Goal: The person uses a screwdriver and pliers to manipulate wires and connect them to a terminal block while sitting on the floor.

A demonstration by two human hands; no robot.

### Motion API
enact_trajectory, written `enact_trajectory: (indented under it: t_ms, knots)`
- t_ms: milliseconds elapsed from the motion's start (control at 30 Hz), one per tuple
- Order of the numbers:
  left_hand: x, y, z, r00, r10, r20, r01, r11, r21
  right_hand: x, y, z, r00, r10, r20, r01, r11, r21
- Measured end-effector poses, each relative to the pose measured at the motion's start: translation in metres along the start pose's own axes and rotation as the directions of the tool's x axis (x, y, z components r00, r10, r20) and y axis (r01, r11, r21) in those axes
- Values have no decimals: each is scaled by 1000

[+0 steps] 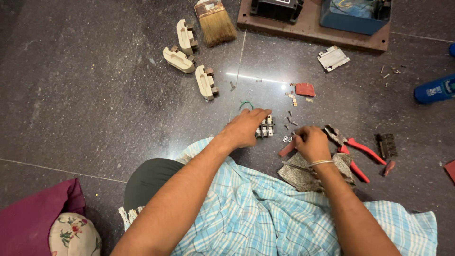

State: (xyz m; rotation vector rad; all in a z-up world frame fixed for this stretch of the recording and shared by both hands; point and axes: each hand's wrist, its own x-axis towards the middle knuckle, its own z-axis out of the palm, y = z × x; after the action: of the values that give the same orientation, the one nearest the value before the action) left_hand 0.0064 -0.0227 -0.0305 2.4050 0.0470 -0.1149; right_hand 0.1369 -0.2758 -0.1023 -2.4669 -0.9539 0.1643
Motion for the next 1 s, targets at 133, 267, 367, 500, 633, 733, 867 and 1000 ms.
enact_trajectory:
  t_ms: [133,267,367,500,633,733,867,1000]
  knots:
    - [1,13,-12,999,11,42,-15,996,83,3,8,1,991,130,43,-133,986,98]
    - [-2,31,-24,998,-2,-67,7,998,62,6,-3,-17,872,410,268,-489,766,417]
    - [4,39,-25,981,26,-192,-59,984,-169,-2,-26,-38,870,325,369,-492,600,631]
    - [10,44,-17,997,-46,-69,-3,815,-580,-5,-56,-53,925,136,354,-372,506,778]
    - [13,35,-14,994,-59,-97,-8,813,-582,4,-87,-52,932,62,357,-355,351,866]
    - [17,27,-11,990,-136,-44,65,700,-711,7,-97,-54,915,162,371,-404,379,832]
    - [18,21,-10,995,-103,4,62,561,-826,4,-94,-49,942,186,279,-334,476,813]
    - [17,19,-11,986,-163,31,90,365,-927,13,-79,-45,902,292,318,-402,298,866]
